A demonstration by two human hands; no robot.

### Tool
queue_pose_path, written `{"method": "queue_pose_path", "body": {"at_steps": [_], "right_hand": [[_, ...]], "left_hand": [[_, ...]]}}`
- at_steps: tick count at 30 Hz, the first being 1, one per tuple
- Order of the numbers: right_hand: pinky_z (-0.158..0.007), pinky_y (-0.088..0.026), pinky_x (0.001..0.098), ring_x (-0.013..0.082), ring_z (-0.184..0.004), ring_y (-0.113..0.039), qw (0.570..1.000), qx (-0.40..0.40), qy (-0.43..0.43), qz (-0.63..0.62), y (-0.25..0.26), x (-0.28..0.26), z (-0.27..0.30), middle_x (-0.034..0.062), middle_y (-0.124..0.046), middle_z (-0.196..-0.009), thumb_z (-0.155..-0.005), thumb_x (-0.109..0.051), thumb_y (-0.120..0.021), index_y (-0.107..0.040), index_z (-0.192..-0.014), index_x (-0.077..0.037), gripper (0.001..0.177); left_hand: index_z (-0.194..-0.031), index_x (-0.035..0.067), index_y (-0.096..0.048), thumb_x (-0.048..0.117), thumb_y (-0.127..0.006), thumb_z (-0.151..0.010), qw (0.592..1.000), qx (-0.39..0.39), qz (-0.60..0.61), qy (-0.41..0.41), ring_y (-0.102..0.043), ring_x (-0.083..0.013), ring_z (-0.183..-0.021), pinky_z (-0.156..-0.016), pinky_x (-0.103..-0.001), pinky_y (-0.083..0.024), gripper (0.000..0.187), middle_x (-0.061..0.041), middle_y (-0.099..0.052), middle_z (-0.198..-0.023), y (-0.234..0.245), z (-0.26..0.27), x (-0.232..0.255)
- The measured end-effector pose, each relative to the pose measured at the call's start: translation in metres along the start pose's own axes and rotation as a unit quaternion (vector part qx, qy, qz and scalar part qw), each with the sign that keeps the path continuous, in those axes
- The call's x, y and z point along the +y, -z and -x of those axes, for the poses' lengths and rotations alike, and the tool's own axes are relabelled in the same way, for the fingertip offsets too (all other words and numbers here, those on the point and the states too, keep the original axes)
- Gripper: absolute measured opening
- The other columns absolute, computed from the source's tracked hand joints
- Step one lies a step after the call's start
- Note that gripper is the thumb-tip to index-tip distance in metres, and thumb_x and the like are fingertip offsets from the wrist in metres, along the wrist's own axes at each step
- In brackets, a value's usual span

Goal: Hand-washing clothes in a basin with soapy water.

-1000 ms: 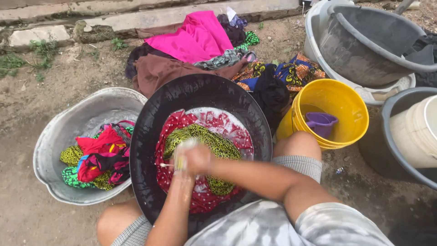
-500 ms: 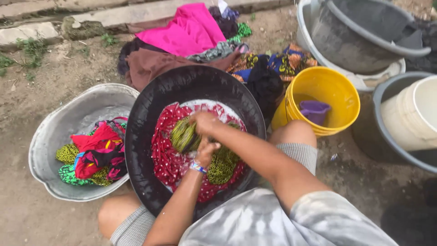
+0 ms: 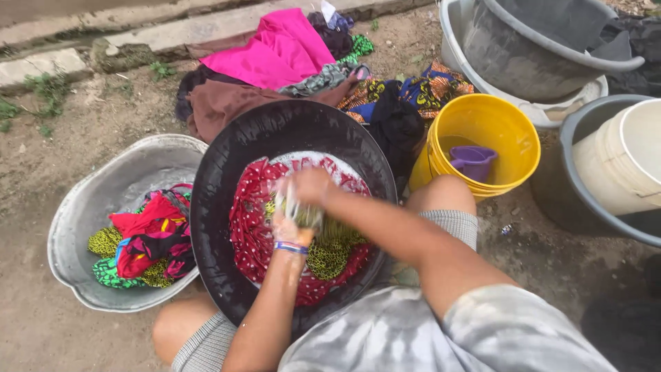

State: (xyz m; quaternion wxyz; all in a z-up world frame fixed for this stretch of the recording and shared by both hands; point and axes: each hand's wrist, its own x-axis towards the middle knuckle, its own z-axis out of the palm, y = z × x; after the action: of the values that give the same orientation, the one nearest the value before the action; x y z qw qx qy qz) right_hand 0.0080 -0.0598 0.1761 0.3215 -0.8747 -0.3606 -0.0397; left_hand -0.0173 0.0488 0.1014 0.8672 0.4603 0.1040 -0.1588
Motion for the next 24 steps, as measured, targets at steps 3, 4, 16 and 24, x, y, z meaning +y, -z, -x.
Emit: {"method": "queue_pose_path", "body": {"at_steps": [3, 4, 16, 24], "right_hand": [[-0.08, -0.06, 0.0419, 0.024, -0.09, -0.077, 0.926, -0.117, -0.348, 0.089, 0.001, 0.077, -0.033, 0.0073, -0.081, -0.101, -0.099, -0.062, -0.048, -0.083, -0.108, -0.023, 0.053], [-0.088, -0.052, 0.0491, 0.0322, -0.106, -0.067, 0.935, -0.131, -0.312, 0.107, -0.023, 0.103, -0.03, 0.0142, -0.07, -0.117, -0.099, -0.067, -0.05, -0.068, -0.126, -0.018, 0.059], [-0.08, -0.061, 0.042, 0.0241, -0.088, -0.073, 0.927, -0.119, -0.353, 0.042, 0.022, 0.006, -0.027, 0.0112, -0.074, -0.105, -0.077, -0.026, -0.069, -0.074, -0.115, -0.018, 0.039], [-0.085, -0.057, 0.0454, 0.0331, -0.093, -0.072, 0.996, -0.061, 0.029, -0.063, -0.019, -0.061, 0.039, 0.0117, -0.076, -0.098, -0.069, -0.04, -0.074, -0.075, -0.094, -0.014, 0.036]], "left_hand": [[-0.126, 0.015, -0.056, 0.021, -0.07, -0.073, 0.991, 0.01, -0.102, -0.09, -0.063, -0.0253, -0.103, -0.086, -0.049, -0.061, 0.055, -0.007, -0.065, -0.115, -0.006, -0.02, -0.002], [-0.121, 0.01, -0.057, 0.029, -0.061, -0.083, 0.996, 0.061, -0.06, -0.014, -0.061, -0.023, -0.097, -0.08, -0.048, -0.054, 0.043, -0.009, -0.062, -0.113, 0.003, -0.025, -0.015], [-0.136, 0.008, -0.059, 0.054, -0.065, -0.091, 0.993, -0.07, 0.069, -0.067, -0.055, -0.0241, -0.118, -0.1, -0.04, -0.038, 0.064, -0.009, -0.06, -0.132, -0.001, -0.022, -0.022], [-0.119, 0.011, -0.063, 0.062, -0.05, -0.088, 0.964, -0.034, 0.222, 0.14, -0.061, -0.0281, -0.11, -0.096, -0.048, -0.049, 0.061, -0.011, -0.066, -0.117, 0.016, -0.045, -0.007]]}}
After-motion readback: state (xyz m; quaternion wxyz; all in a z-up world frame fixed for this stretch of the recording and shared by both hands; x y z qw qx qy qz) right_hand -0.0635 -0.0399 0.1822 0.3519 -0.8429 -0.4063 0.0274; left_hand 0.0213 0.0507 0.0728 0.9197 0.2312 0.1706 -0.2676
